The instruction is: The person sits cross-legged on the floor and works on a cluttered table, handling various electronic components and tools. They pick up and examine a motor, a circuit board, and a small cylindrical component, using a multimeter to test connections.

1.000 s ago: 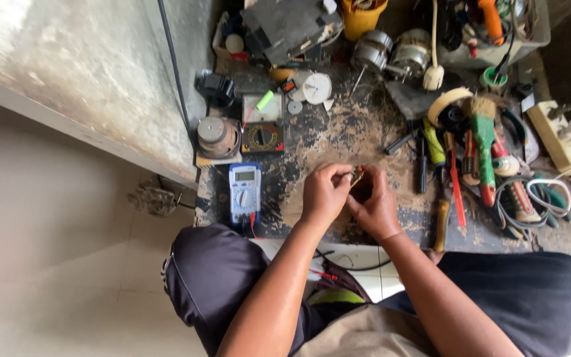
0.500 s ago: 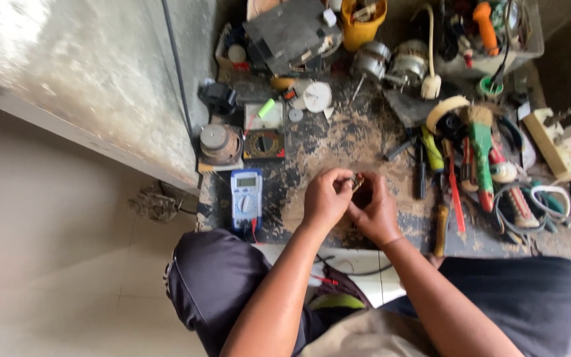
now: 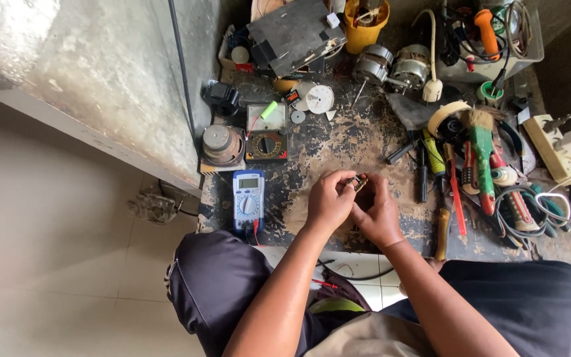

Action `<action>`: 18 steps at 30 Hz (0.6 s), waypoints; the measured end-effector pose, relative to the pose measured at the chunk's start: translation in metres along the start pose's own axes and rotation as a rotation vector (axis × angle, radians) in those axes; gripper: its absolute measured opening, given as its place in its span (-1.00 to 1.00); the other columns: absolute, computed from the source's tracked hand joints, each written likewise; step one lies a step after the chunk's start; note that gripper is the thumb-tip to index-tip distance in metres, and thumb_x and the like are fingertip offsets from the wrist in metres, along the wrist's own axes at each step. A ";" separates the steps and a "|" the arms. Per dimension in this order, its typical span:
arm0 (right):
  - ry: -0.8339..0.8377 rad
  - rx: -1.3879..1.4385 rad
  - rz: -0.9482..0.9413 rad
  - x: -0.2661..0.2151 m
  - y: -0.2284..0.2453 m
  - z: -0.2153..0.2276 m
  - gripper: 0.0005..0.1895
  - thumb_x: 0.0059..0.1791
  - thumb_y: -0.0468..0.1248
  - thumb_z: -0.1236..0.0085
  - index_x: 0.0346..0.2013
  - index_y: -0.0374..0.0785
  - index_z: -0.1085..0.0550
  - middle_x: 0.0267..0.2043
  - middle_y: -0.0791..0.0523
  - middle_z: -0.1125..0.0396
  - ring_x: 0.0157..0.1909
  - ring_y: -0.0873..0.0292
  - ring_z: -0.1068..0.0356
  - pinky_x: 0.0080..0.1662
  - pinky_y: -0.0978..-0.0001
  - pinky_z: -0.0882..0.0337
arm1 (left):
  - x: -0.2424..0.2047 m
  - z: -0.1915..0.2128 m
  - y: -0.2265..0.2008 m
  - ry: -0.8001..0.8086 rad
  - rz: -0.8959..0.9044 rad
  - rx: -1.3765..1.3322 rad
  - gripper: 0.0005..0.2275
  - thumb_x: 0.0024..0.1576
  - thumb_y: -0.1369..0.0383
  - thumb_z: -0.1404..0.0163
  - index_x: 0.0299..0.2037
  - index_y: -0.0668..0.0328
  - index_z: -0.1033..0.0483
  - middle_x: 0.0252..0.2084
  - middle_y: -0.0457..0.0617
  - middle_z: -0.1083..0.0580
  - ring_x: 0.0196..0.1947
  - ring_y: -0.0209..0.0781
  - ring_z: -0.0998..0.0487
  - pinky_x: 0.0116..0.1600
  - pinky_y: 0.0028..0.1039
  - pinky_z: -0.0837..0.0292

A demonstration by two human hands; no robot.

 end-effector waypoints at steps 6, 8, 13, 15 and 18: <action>0.025 -0.007 -0.003 0.001 -0.009 -0.003 -0.25 -0.15 -0.11 -0.33 0.29 -0.01 -0.24 0.07 -0.10 -0.46 0.06 -0.40 -0.42 0.05 -0.35 -0.40 | 0.002 0.004 -0.008 0.015 0.019 0.000 -0.76 0.04 0.37 -0.03 -0.11 -0.03 -0.68 -0.28 -0.03 -0.59 -0.19 -0.01 -0.64 -0.01 -0.28 -0.55; 0.017 -0.036 -0.002 0.000 -0.008 -0.003 -0.27 -0.12 -0.09 -0.34 0.28 -0.06 -0.25 0.07 -0.11 -0.46 0.07 -0.40 -0.41 0.06 -0.34 -0.40 | 0.000 0.003 -0.007 0.019 0.029 -0.005 -0.74 0.03 0.37 -0.01 -0.11 -0.05 -0.68 -0.26 -0.04 -0.59 -0.16 -0.01 -0.64 0.01 -0.27 -0.55; 0.012 -0.039 0.000 0.000 -0.010 -0.001 -0.27 -0.12 -0.07 -0.36 0.29 -0.04 -0.27 0.06 -0.10 -0.46 0.08 -0.36 -0.42 0.06 -0.28 -0.41 | -0.001 0.004 -0.006 0.023 0.035 0.012 -0.73 0.04 0.37 0.00 -0.09 -0.07 -0.68 -0.23 -0.04 -0.58 -0.14 -0.02 -0.63 0.02 -0.28 -0.54; 0.007 -0.040 0.002 0.001 -0.005 0.000 -0.28 -0.11 -0.07 -0.35 0.29 -0.06 -0.28 0.04 -0.12 -0.46 0.07 -0.37 -0.42 0.06 -0.29 -0.41 | 0.000 0.005 -0.006 0.021 0.021 0.008 -0.73 0.04 0.38 0.01 -0.08 -0.06 -0.68 -0.23 -0.02 -0.58 -0.14 0.00 -0.63 0.03 -0.28 -0.53; 0.006 -0.015 0.012 0.002 -0.003 0.001 -0.30 -0.08 -0.07 -0.32 0.30 -0.04 -0.29 -0.01 -0.13 -0.47 0.04 -0.35 -0.44 0.04 -0.25 -0.42 | 0.001 0.006 -0.008 0.023 0.006 0.014 -0.73 0.05 0.40 0.00 -0.08 -0.05 -0.68 -0.23 0.00 -0.57 -0.13 0.03 -0.62 0.02 -0.29 -0.53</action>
Point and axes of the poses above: each hand's wrist, its own x-axis towards the middle knuckle, its own z-axis out of the back of the hand, y = z × x, the point moved 10 cm from there along x, towards the middle knuckle
